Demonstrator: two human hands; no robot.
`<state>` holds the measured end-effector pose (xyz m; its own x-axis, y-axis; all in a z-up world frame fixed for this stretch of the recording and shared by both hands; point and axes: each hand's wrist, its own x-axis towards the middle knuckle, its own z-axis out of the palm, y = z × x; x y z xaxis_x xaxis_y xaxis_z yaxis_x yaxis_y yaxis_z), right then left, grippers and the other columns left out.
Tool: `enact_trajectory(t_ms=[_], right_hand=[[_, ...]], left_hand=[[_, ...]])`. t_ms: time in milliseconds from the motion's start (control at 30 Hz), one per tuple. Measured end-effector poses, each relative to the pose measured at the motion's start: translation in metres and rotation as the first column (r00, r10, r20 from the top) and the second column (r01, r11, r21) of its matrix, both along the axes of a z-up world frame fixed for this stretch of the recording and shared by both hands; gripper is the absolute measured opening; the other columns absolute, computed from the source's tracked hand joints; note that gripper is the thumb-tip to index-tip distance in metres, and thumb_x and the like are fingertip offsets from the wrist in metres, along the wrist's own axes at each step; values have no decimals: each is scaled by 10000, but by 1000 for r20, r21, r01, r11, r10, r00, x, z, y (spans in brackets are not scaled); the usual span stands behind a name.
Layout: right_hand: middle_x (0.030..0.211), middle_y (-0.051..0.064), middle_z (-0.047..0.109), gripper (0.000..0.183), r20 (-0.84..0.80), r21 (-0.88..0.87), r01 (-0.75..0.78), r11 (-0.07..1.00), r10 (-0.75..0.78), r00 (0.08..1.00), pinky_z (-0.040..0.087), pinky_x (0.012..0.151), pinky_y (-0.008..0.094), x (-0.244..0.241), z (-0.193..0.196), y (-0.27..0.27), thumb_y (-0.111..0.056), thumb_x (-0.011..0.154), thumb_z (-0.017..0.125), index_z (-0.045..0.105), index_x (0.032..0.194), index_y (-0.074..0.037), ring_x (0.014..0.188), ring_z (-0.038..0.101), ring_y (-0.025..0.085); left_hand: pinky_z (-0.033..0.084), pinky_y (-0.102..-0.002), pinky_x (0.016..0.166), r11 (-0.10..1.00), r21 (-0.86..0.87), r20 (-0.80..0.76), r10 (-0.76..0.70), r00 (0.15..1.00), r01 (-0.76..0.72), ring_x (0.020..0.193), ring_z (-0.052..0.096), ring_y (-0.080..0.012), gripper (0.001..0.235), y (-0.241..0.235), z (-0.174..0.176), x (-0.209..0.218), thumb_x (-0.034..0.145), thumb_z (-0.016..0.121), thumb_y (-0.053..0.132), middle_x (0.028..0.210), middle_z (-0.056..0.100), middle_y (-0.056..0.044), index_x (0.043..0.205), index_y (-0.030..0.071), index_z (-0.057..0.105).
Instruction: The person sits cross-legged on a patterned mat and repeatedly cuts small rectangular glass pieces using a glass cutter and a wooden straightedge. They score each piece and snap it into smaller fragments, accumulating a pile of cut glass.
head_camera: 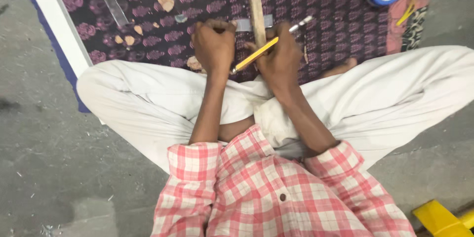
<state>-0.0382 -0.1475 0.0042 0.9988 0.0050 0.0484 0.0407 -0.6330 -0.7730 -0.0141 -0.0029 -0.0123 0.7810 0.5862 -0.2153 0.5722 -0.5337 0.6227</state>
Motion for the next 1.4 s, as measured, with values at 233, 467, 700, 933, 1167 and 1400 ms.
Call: enact_trajectory(t_ms=[233, 467, 700, 933, 1167, 1400], right_hand=[[980, 144, 704, 299, 111, -17, 135, 991, -132, 985, 567, 773, 386, 0, 1, -42, -7, 923, 809, 573, 1103, -46, 904, 730, 285], [1163, 122, 675, 335, -66, 513, 180, 839, -170, 983, 601, 932, 346, -25, 33, -68, 85, 1003, 694, 506, 1252, -38, 1066, 689, 218], [1298, 255, 621, 415, -590, 764, 432, 480, 248, 768, 589, 1011, 437, -46, 43, -49, -21, 966, 516, 484, 1377, 33, 1122, 709, 325], [1445, 279, 566, 330, -669, 743, 566, 358, 345, 659, 530, 1035, 437, -38, 37, -25, -130, 1032, 450, 500, 1296, 61, 1244, 641, 353], [1498, 272, 533, 314, -626, 773, 604, 193, 382, 680, 491, 1126, 433, -43, 44, -25, -247, 1036, 486, 534, 1232, -6, 1353, 579, 363], [1519, 280, 499, 459, -686, 725, 630, 278, 374, 624, 459, 1154, 425, -36, 40, -26, -279, 991, 521, 572, 1290, 65, 1397, 531, 360]], left_hand=[[513, -277, 597, 842, -538, 18, 65, 998, -45, 636, 670, -135, 197, 15, -20, 2, 787, 804, 133, 769, 762, -80, 913, -9, 755], [508, -223, 579, 655, -755, 110, 183, 977, -38, 650, 658, -108, 471, 27, -29, -12, 779, 739, -46, 814, 741, -105, 1234, -78, 625], [519, -235, 603, 397, -918, 146, 345, 927, -3, 676, 649, -109, 493, 53, -8, -26, 851, 700, -93, 842, 713, -84, 1323, -69, 562], [517, -234, 690, 357, -920, 299, 371, 879, 162, 724, 639, -105, 493, 51, 2, -24, 867, 727, -115, 831, 699, -71, 1321, -43, 550], [506, -239, 662, 313, -935, 285, 387, 877, 165, 707, 633, -108, 516, 50, 3, -24, 854, 738, -127, 801, 689, -75, 1315, -37, 526], [497, -240, 636, 321, -937, 264, 382, 886, 141, 692, 634, -109, 491, 50, 2, -22, 866, 740, -125, 794, 688, -89, 1299, -41, 525]])
